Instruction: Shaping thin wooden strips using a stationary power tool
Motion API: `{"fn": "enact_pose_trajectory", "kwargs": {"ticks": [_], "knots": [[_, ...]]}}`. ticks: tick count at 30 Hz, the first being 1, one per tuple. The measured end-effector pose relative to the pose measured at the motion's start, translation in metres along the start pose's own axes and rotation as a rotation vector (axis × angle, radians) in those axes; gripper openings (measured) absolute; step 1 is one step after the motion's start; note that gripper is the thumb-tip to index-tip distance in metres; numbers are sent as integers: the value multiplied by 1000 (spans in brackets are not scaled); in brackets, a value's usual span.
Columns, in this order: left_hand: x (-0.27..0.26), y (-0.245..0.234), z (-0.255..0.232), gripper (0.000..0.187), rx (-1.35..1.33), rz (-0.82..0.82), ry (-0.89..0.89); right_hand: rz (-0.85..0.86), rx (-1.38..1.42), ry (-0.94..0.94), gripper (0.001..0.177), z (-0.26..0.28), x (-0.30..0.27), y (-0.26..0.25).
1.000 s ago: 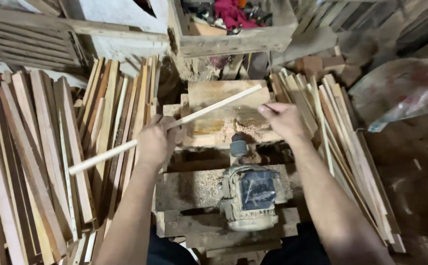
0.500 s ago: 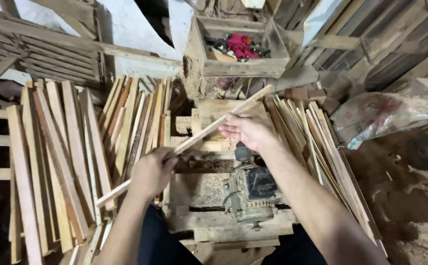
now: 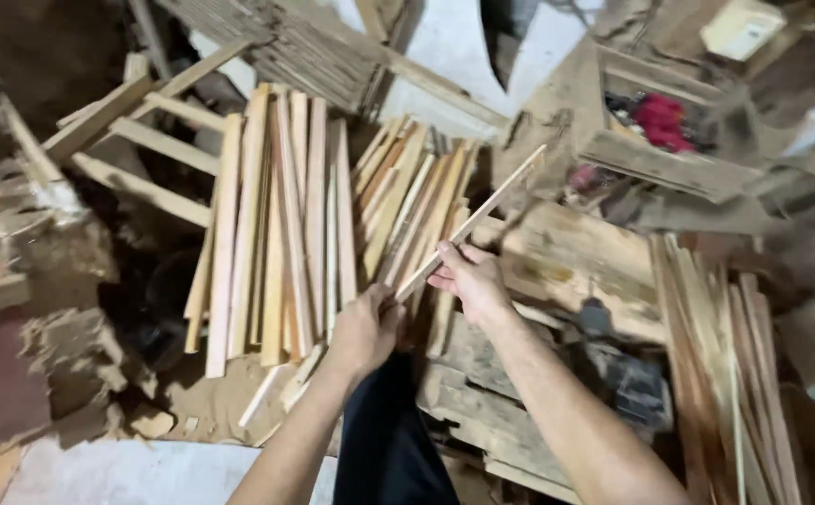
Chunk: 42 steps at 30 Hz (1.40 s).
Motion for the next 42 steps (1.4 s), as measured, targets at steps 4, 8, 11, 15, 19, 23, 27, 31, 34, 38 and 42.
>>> {"fn": "enact_pose_trajectory", "kwargs": {"ticks": [4,8,11,15,19,23,27,31,34,38,42], "knots": [[-32,-4,23,40,0,113,-114,-35,-139,-50,52,19,43,27],[-37,-16,14,41,-83,66,-102,11,-406,61,38,65,-21,106],[-14,-28,16,36,-94,-26,-171,68,-583,18,57,3,30,111],[20,-43,6,29,-56,-230,-242,119,-678,-18,49,-16,84,127],[49,-55,35,30,201,-266,-357,142,-754,-6,54,2,70,163],[44,-55,43,44,631,-229,-385,259,-1160,-97,44,-22,76,171],[40,-67,21,42,649,-277,-376,313,-1115,-162,42,-20,91,156],[53,-45,7,34,700,-470,-151,199,-1071,-70,30,-12,67,123],[56,-29,-44,44,575,-427,97,210,-1048,-96,36,63,1,86],[59,27,-129,55,427,-252,399,102,-1002,-87,39,142,-92,-4],[70,99,-219,56,340,41,555,-92,-964,-100,39,165,-143,-114]]}}
Point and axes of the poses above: each hand's wrist, its own x-axis towards the middle knuckle, its own y-axis out of the palm, z = x × y, the point moved 5 cm from there along x, towards the middle knuckle, and after that the axes turned 14 degrees about z, right-handed, at the moved point
